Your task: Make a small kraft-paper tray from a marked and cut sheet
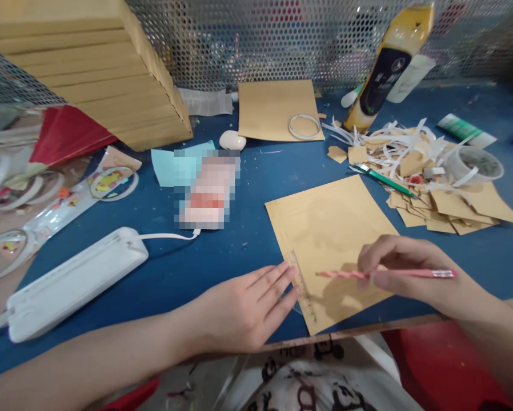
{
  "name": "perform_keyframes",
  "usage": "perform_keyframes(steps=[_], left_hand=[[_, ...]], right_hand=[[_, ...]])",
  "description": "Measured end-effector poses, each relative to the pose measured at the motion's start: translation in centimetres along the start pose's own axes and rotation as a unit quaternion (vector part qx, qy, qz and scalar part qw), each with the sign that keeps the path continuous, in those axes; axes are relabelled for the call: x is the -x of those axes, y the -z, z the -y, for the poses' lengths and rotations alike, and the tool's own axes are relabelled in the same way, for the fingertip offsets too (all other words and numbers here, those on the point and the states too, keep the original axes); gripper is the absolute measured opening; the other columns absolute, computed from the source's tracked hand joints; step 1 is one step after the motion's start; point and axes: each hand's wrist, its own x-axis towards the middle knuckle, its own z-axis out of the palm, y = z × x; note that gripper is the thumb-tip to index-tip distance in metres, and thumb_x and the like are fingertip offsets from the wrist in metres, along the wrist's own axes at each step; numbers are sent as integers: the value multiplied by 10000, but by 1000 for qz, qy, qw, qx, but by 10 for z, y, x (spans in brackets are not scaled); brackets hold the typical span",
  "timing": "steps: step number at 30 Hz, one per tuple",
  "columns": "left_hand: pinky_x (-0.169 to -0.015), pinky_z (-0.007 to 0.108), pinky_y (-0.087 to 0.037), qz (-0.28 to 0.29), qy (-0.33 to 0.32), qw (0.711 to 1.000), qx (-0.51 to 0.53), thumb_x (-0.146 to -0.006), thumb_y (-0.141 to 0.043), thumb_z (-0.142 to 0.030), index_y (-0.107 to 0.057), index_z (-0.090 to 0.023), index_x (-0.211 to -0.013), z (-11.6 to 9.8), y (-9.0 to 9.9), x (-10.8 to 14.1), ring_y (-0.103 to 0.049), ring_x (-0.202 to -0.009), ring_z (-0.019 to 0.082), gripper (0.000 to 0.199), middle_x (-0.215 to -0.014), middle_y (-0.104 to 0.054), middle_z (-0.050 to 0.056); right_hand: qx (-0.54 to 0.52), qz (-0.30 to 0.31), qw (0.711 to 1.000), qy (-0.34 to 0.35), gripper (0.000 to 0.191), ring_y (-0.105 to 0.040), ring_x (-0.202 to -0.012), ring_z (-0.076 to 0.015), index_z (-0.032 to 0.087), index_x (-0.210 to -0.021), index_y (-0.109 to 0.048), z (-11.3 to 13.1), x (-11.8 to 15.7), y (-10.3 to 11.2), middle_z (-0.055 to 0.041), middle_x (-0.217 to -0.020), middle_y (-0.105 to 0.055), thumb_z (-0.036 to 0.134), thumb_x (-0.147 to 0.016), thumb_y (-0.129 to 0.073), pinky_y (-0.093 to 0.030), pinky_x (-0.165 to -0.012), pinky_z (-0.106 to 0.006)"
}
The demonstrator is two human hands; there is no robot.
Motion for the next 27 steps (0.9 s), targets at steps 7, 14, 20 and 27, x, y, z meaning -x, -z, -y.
perform_keyframes(steps=[7, 14, 20, 27], left_hand=[[-1007, 402, -471, -9, 31, 997, -64, -959, -374, -70, -553, -4, -1241, 37, -8, 1, -539, -1222, 295, 340, -1280, -565, 233], [-980, 397, -497, 15, 71, 995, -65, -975, -357, -60, -462, -57, -1345, 54, -19, 2, -486, -1275, 289, 384, -1316, -538, 231], [-1032, 396, -465, 22, 91, 995, -41, -977, -329, -45, -475, -22, -1316, 58, -23, 3, -424, -1323, 281, 370, -1361, -497, 220], [-1061, 378, -440, 26, 110, 994, -3, -986, -321, -60, -466, -40, -1335, 62, -24, 3, -420, -1330, 258, 378, -1382, -484, 201]], right_hand=[[116, -121, 985, 26, 179, -684, -871, -188, 251, -932, -678, 21, -39, -2, -31, -950, -721, 401, -837, -657, -541, -725, -264], [167, -91, 978, 81, 217, -643, -1024, -197, 243, -1048, -642, 10, -77, -11, -40, -1095, -684, 374, -911, -537, -519, -891, -325], [194, -100, 970, 108, 276, -629, -1078, -195, 245, -1148, -630, -2, -90, -16, -50, -1189, -664, 362, -936, -496, -515, -921, -326], [252, -95, 957, 107, 296, -641, -1036, -176, 232, -1169, -648, -1, -91, -20, -41, -1150, -690, 330, -945, -482, -518, -894, -311]])
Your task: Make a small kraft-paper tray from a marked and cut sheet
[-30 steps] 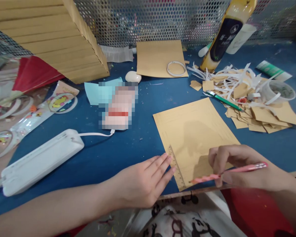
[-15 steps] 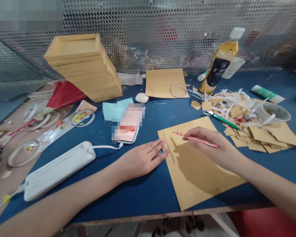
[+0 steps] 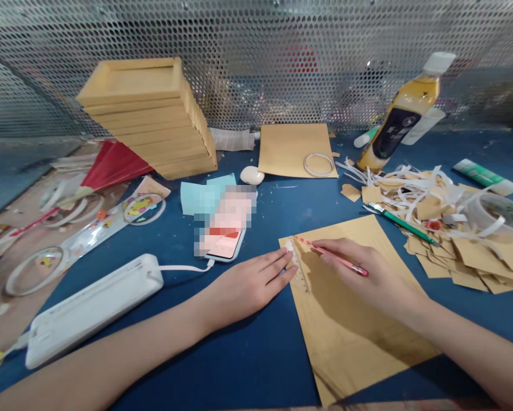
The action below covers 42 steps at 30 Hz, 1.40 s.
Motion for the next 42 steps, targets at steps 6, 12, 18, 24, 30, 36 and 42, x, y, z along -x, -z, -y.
perform_keyframes(steps=[6, 12, 18, 24, 30, 36, 42], left_hand=[[-1076, 374, -423, 1, 3, 1000, 25, -984, -318, -49, -453, -46, -1347, 0, -1, -1, -387, -1351, 247, 387, -1399, -464, 199], [-1076, 380, -423, 3, 5, 1000, 31, -980, -324, -49, -444, -46, -1352, 0, -1, -1, -375, -1357, 248, 391, -1405, -454, 203], [-1074, 385, -422, 12, 1, 1000, 27, -973, -319, -44, -441, -34, -1351, 1, 0, -1, -376, -1354, 263, 397, -1409, -448, 205], [-1087, 381, -409, 14, 4, 999, 31, -980, -314, -51, -433, -38, -1359, 0, -1, -1, -339, -1374, 252, 398, -1415, -442, 203], [-1072, 383, -426, 15, 1, 999, 29, -979, -310, -47, -439, -30, -1359, 1, 0, -1, -367, -1360, 261, 401, -1413, -443, 209], [-1074, 393, -419, 20, -2, 999, 28, -978, -305, -43, -447, -11, -1355, 0, -1, -1, -378, -1352, 282, 404, -1408, -448, 215], [-1084, 374, -408, 22, 3, 999, 23, -983, -311, -53, -446, -20, -1356, -2, -1, -2, -355, -1367, 262, 398, -1424, -426, 213]], right_hand=[[6, 5, 1000, 2, 295, -644, -1011, -164, 229, -1180, -644, 1, -2, -1, -38, -1136, -692, 304, -946, -481, -522, -862, -296], [10, 7, 1000, 4, 290, -643, -1018, -172, 248, -1184, -641, 1, -1, 0, -36, -1138, -693, 294, -943, -487, -522, -878, -315], [11, 6, 1000, 12, 301, -648, -1019, -189, 253, -1197, -638, 0, -1, -1, -47, -1141, -691, 295, -941, -484, -533, -885, -337], [8, 9, 1000, 9, 305, -653, -1030, -202, 247, -1182, -651, 0, -1, 1, -54, -1154, -690, 301, -931, -487, -541, -891, -341], [11, 7, 1000, 18, 315, -657, -1023, -210, 247, -1190, -654, 2, -1, 2, -64, -1151, -692, 298, -927, -487, -545, -880, -352], [26, 17, 999, 28, 301, -659, -994, -200, 232, -1167, -663, 9, 1, 5, -64, -1109, -703, 271, -931, -481, -539, -854, -325], [52, 66, 995, 52, 302, -652, -1001, -205, 233, -1173, -655, 16, 11, 15, -79, -1112, -690, 249, -933, -472, -532, -862, -331]])
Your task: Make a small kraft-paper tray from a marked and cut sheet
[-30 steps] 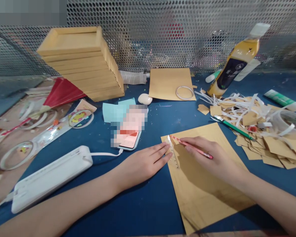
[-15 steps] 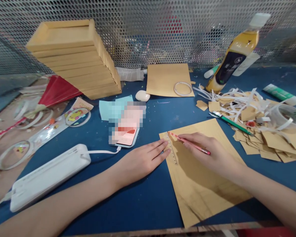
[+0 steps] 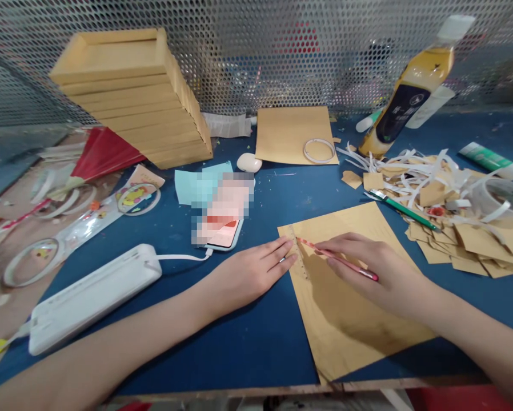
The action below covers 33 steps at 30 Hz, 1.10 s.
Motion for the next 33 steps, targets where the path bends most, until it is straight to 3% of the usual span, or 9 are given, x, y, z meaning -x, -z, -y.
perform_keyframes(steps=[5, 10, 19, 25, 33], left_hand=[[-1093, 356, -397, 12, 9, 1000, -9, -992, -302, -64, -440, -44, -1366, -1, -1, 0, -325, -1384, 234, 399, -1426, -436, 185], [-1073, 363, -416, 1, 2, 1000, -4, -987, -316, -54, -459, -27, -1349, -1, -1, 0, -359, -1366, 251, 390, -1406, -457, 196], [-1048, 357, -443, -32, -4, 998, -47, -989, -309, -58, -497, -35, -1314, -2, -2, 2, -432, -1322, 255, 376, -1374, -502, 180], [-1039, 370, -440, -38, -22, 998, -48, -979, -360, -86, -515, -43, -1296, -26, 5, 8, -454, -1305, 275, 355, -1339, -537, 180], [-1048, 375, -434, -46, -24, 998, -34, -969, -384, -116, -534, -45, -1278, -52, 8, 9, -489, -1277, 273, 350, -1330, -544, 181]], right_hand=[[16, 46, 999, 15, 297, -670, -955, -223, 233, -1139, -672, 10, 11, 11, -95, -1073, -699, 224, -912, -479, -561, -820, -350], [34, 69, 996, 44, 326, -649, -1051, -250, 297, -1179, -665, 15, 21, 19, -71, -1082, -699, 232, -904, -503, -572, -855, -377], [-24, -13, 999, -19, 252, -661, -1039, -228, 299, -1135, -658, 5, 42, 15, -37, -1151, -686, 295, -909, -546, -564, -850, -306], [-49, -22, 998, -27, 274, -675, -990, -236, 243, -1139, -657, -5, 35, 1, -77, -1113, -702, 315, -929, -496, -561, -823, -330], [-56, 0, 998, 7, 299, -655, -1014, -208, 241, -1193, -628, 4, 32, -3, -71, -1114, -693, 222, -939, -472, -541, -843, -319]])
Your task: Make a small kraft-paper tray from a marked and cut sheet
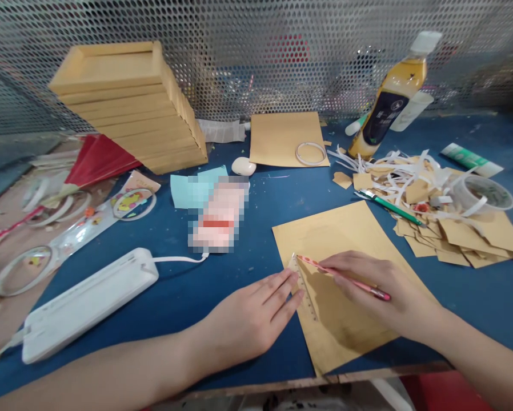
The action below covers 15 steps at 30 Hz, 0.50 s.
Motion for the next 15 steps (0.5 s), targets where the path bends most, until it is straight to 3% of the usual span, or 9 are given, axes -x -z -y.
perform_keyframes(steps=[15], left_hand=[[-1037, 383, -448, 3, -12, 1000, 20, -959, -414, -119, -548, -26, -1265, -3, 3, -2, -494, -1268, 299, 347, -1321, -547, 196]], right_hand=[[-3, 11, 1000, 8, 302, -622, -1069, -210, 244, -1209, -603, -2, 4, -1, -72, -1153, -673, 195, -942, -471, -520, -894, -334]])
